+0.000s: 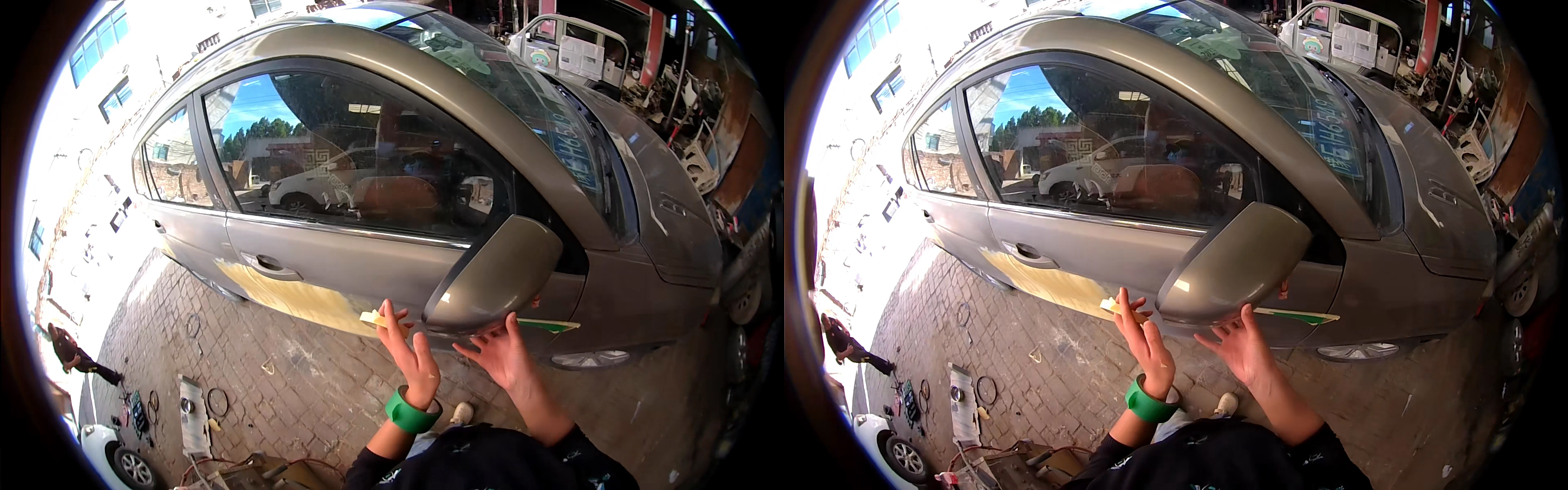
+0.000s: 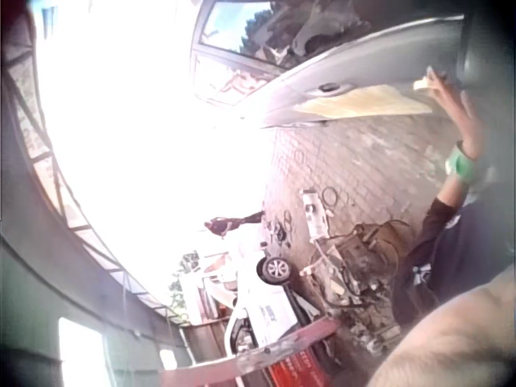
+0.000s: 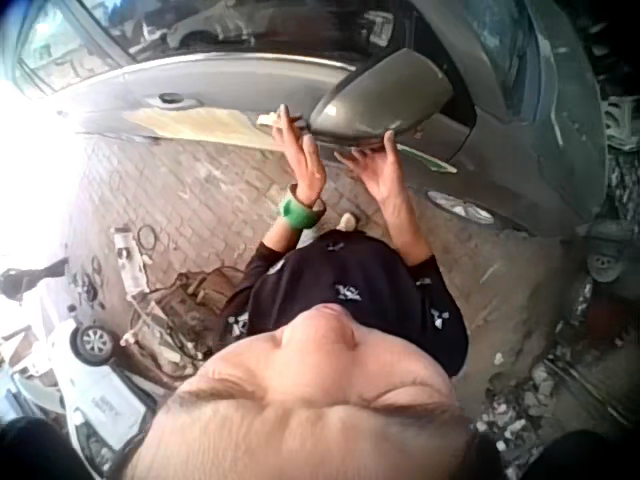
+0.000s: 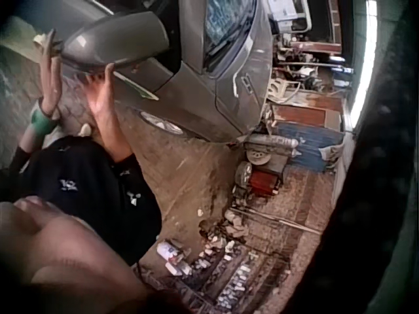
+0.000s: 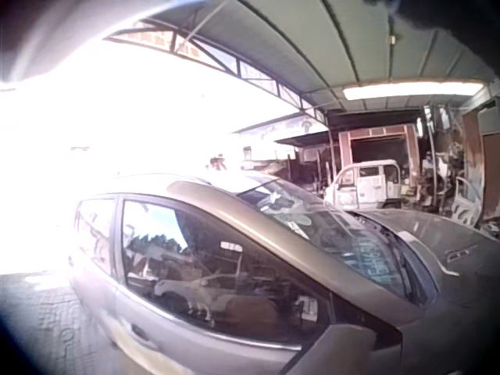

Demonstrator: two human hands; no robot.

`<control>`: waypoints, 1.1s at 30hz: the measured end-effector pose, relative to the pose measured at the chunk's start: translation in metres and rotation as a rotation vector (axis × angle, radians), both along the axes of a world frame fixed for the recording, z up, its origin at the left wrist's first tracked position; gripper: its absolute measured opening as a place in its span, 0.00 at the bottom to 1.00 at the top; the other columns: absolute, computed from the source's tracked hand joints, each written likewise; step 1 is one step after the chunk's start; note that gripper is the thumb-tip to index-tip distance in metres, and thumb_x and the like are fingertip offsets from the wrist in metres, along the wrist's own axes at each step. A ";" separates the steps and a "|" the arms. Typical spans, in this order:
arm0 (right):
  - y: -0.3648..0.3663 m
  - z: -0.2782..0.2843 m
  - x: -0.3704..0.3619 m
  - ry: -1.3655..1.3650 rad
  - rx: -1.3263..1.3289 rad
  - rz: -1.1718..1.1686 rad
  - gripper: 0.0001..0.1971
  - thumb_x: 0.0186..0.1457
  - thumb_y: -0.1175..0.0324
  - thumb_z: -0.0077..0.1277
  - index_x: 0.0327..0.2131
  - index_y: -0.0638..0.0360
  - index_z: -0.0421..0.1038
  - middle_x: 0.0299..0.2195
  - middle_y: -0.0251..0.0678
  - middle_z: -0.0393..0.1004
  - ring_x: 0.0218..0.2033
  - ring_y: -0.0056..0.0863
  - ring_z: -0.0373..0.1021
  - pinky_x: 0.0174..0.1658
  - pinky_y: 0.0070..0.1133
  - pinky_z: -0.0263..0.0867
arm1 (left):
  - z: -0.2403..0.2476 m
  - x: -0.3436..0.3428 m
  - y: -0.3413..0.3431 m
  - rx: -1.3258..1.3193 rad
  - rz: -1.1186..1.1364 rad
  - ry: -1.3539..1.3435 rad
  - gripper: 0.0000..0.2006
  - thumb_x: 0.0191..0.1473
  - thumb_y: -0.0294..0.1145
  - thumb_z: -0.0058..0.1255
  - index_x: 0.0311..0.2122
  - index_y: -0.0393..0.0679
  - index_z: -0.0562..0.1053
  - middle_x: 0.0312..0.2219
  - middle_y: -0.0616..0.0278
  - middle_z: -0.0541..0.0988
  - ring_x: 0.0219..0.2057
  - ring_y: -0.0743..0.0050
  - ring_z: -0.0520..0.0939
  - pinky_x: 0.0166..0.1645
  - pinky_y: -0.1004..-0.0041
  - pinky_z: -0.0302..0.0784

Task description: The person applies masking tape to the side of a gray car, specifically around the door handles and window trim. They use both hands to carefully place and smooth the tape along the vehicle's body lines.

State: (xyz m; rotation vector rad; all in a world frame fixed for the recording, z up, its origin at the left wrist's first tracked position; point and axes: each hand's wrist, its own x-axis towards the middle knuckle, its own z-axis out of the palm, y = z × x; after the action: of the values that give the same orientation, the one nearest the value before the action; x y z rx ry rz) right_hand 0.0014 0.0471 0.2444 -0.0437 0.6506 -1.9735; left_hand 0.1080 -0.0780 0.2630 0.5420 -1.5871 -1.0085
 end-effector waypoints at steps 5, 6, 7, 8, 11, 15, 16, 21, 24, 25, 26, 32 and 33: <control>-0.010 0.026 0.005 0.118 -0.032 0.021 0.49 0.51 0.31 0.52 0.64 0.59 0.52 0.62 0.43 0.58 0.63 0.41 0.57 0.63 0.52 0.57 | 0.006 -0.029 -0.008 0.051 -0.172 0.053 0.22 0.63 0.38 0.42 0.56 0.32 0.68 0.44 0.47 0.78 0.47 0.56 0.79 0.54 0.67 0.70; -0.014 0.030 0.005 0.137 -0.032 0.019 0.50 0.51 0.30 0.51 0.65 0.60 0.50 0.63 0.46 0.56 0.63 0.42 0.58 0.63 0.49 0.58 | 0.003 -0.033 -0.011 0.070 -0.191 0.081 0.19 0.63 0.37 0.42 0.51 0.32 0.71 0.39 0.48 0.79 0.41 0.58 0.80 0.49 0.69 0.72; -0.017 0.034 0.005 0.131 -0.033 0.029 0.50 0.51 0.31 0.52 0.64 0.61 0.50 0.62 0.47 0.57 0.63 0.43 0.57 0.64 0.48 0.58 | 0.001 -0.036 -0.015 0.089 -0.211 0.106 0.17 0.63 0.36 0.42 0.47 0.32 0.74 0.34 0.50 0.80 0.35 0.60 0.82 0.44 0.71 0.75; -0.018 0.039 0.004 0.132 -0.038 0.025 0.50 0.51 0.32 0.52 0.64 0.62 0.50 0.62 0.47 0.57 0.64 0.44 0.57 0.64 0.47 0.58 | -0.001 -0.037 -0.017 0.089 -0.205 0.081 0.17 0.64 0.37 0.41 0.45 0.32 0.74 0.31 0.52 0.80 0.33 0.63 0.81 0.41 0.72 0.75; -0.020 0.047 0.008 0.129 -0.017 -0.009 0.49 0.53 0.33 0.51 0.64 0.64 0.50 0.62 0.49 0.57 0.64 0.46 0.56 0.65 0.44 0.58 | -0.004 -0.034 -0.019 0.063 -0.186 0.044 0.21 0.66 0.41 0.39 0.39 0.31 0.75 0.23 0.57 0.78 0.25 0.72 0.78 0.32 0.74 0.73; -0.019 0.044 0.011 0.092 0.019 -0.026 0.47 0.56 0.34 0.49 0.64 0.65 0.51 0.62 0.50 0.57 0.64 0.45 0.56 0.65 0.43 0.58 | -0.012 -0.034 -0.025 0.029 -0.210 0.033 0.25 0.67 0.48 0.37 0.36 0.31 0.75 0.22 0.59 0.77 0.23 0.72 0.77 0.30 0.73 0.71; -0.017 0.034 0.009 0.061 0.005 -0.020 0.45 0.58 0.35 0.47 0.63 0.65 0.51 0.62 0.49 0.57 0.64 0.44 0.57 0.65 0.42 0.58 | -0.012 -0.034 -0.026 0.036 -0.208 0.027 0.26 0.67 0.48 0.37 0.36 0.31 0.75 0.21 0.59 0.76 0.23 0.72 0.77 0.30 0.73 0.70; -0.024 0.033 0.011 0.016 -0.063 -0.031 0.42 0.61 0.40 0.46 0.64 0.65 0.50 0.62 0.49 0.57 0.64 0.42 0.56 0.66 0.40 0.57 | -0.011 -0.035 -0.033 0.043 -0.170 -0.032 0.29 0.68 0.52 0.31 0.36 0.32 0.74 0.23 0.61 0.77 0.25 0.74 0.76 0.31 0.75 0.70; -0.028 0.037 0.013 -0.028 -0.078 -0.042 0.40 0.62 0.43 0.46 0.65 0.64 0.48 0.63 0.48 0.56 0.66 0.42 0.54 0.67 0.40 0.55 | -0.016 -0.040 -0.040 0.020 -0.128 -0.012 0.26 0.66 0.48 0.33 0.33 0.33 0.75 0.20 0.52 0.77 0.21 0.56 0.79 0.27 0.67 0.72; -0.031 0.041 0.013 -0.025 -0.084 -0.042 0.40 0.62 0.43 0.46 0.65 0.64 0.48 0.63 0.48 0.56 0.66 0.41 0.54 0.68 0.39 0.54 | -0.014 -0.042 -0.043 0.027 -0.131 -0.008 0.26 0.66 0.48 0.33 0.33 0.33 0.74 0.20 0.53 0.78 0.21 0.58 0.79 0.28 0.68 0.71; -0.033 0.044 0.013 -0.023 -0.090 -0.046 0.40 0.62 0.44 0.46 0.65 0.64 0.47 0.64 0.48 0.55 0.66 0.41 0.54 0.68 0.39 0.53 | -0.010 -0.045 -0.045 0.034 -0.138 -0.005 0.26 0.66 0.48 0.32 0.33 0.33 0.74 0.21 0.54 0.78 0.21 0.60 0.79 0.28 0.69 0.71; -0.051 0.045 0.014 -0.035 -0.167 -0.113 0.39 0.62 0.47 0.49 0.64 0.63 0.47 0.63 0.46 0.55 0.66 0.39 0.54 0.68 0.39 0.52 | -0.019 -0.054 -0.059 0.143 -0.172 0.048 0.26 0.67 0.47 0.28 0.35 0.34 0.73 0.28 0.59 0.79 0.29 0.71 0.77 0.33 0.74 0.72; -0.054 0.043 0.015 -0.045 -0.177 -0.137 0.39 0.61 0.48 0.50 0.64 0.63 0.47 0.63 0.45 0.56 0.65 0.38 0.54 0.68 0.39 0.53 | -0.018 -0.057 -0.060 0.151 -0.163 0.040 0.27 0.67 0.47 0.28 0.35 0.34 0.73 0.28 0.58 0.78 0.29 0.70 0.77 0.33 0.74 0.72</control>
State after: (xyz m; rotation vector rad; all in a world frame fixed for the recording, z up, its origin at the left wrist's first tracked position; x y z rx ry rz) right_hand 0.0161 -0.0070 0.2873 -0.0640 0.4580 -2.1543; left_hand 0.0512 -0.1380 0.2451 0.4971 -1.5470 -1.2621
